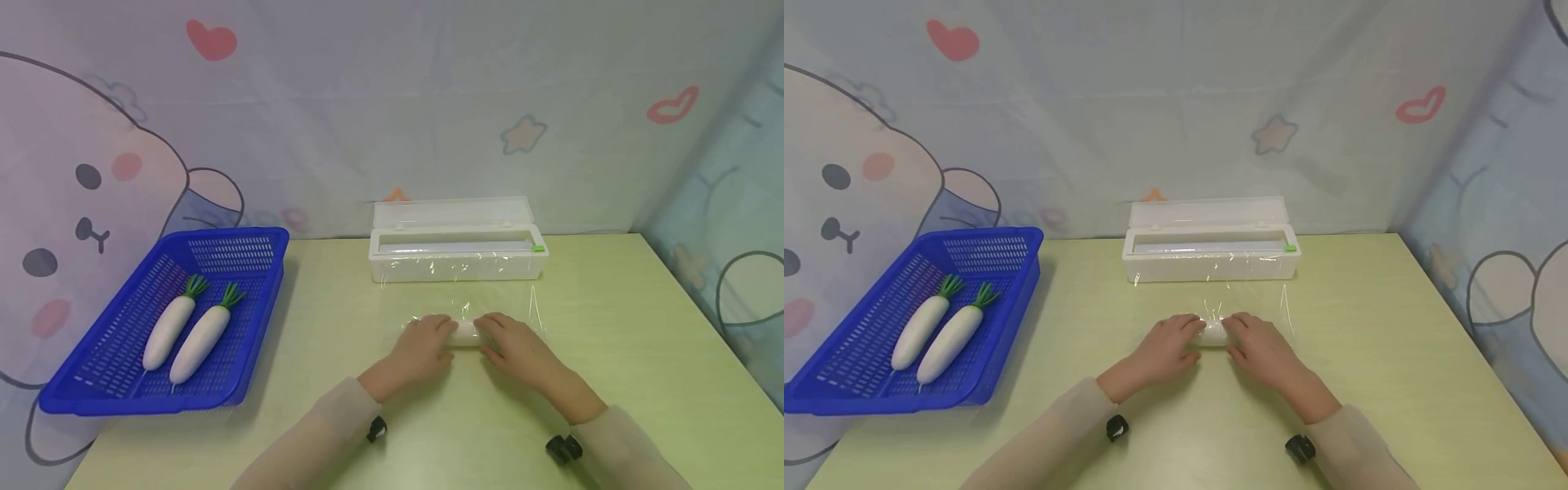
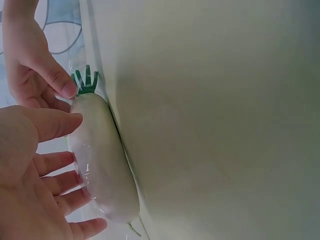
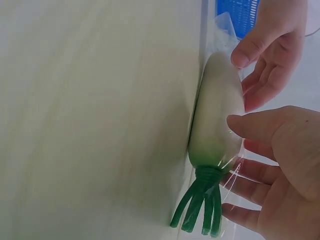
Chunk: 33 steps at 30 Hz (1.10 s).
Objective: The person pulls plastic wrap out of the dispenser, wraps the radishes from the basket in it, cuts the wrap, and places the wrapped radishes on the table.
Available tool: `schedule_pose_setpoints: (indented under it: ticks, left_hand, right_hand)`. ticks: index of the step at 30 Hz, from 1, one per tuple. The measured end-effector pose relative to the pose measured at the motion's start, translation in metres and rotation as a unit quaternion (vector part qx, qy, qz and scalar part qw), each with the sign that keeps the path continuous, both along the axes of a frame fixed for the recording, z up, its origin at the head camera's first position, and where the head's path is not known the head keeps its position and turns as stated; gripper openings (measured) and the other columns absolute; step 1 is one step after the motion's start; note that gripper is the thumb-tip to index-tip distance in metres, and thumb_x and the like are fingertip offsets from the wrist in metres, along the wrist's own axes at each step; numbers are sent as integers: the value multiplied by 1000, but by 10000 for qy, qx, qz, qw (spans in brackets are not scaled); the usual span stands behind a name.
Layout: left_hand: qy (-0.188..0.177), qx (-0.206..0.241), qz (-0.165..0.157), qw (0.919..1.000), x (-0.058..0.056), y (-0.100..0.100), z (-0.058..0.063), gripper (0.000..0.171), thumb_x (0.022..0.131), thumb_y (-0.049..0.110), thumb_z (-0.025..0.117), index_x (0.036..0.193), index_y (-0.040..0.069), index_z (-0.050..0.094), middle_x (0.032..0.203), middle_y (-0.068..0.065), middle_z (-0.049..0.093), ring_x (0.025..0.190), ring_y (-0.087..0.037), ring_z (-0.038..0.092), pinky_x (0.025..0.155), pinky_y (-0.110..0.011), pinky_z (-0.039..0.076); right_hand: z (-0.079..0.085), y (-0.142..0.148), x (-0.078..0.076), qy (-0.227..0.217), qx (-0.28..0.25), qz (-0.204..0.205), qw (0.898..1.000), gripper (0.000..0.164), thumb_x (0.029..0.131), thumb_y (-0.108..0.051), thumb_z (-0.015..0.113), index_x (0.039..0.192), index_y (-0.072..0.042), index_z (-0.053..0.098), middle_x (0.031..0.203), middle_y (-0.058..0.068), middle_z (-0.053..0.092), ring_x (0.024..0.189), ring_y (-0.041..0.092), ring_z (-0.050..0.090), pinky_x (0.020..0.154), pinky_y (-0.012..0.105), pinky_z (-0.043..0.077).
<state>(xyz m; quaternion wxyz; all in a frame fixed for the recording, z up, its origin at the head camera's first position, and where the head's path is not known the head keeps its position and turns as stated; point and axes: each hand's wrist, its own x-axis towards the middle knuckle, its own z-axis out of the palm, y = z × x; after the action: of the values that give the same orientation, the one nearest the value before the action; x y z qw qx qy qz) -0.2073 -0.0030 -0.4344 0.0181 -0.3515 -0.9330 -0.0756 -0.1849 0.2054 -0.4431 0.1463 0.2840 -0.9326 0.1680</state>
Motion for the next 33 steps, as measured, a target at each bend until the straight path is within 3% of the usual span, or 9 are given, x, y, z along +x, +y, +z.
schedule_pose_setpoints:
  ticks: [4,12,19,25,33]
  left_hand:
    - [-287,202,117,9993,-7,2,0,47,91,23,65,132,7,52,135,-8,55,125,-24,50,103,-49,40]
    - [-667,305,314,9968,-20,6,-2,51,89,21,68,135,8,51,135,-8,56,122,-25,53,99,-45,41]
    - [-624,238,413,9969,-29,9,-5,51,87,20,69,134,9,52,132,-6,58,117,-23,56,91,-40,44]
    - [-555,114,518,9970,-36,11,-5,49,86,21,69,132,11,55,129,-6,58,113,-24,54,87,-40,42]
    - [-543,133,646,9963,-42,10,-6,48,82,24,72,128,15,60,126,-9,52,113,-26,46,87,-42,40]
  right_hand:
    - [-1,0,-7,-80,-7,-49,10000,41,79,-6,76,115,6,60,112,19,63,99,34,64,86,45,52]
    - [-3,1,-17,-378,74,-226,9990,46,80,-9,77,118,6,58,115,21,63,100,36,63,86,47,51]
    - [-4,1,-25,-626,43,-324,9975,52,80,-11,76,123,7,52,111,23,64,94,37,65,80,48,52]
    - [-2,1,-30,-844,119,-403,9955,45,81,-12,76,118,4,55,100,18,66,85,32,63,72,46,51]
    - [-5,0,-36,-722,148,-276,9969,43,80,-9,76,115,6,56,113,21,59,103,38,56,83,52,48]
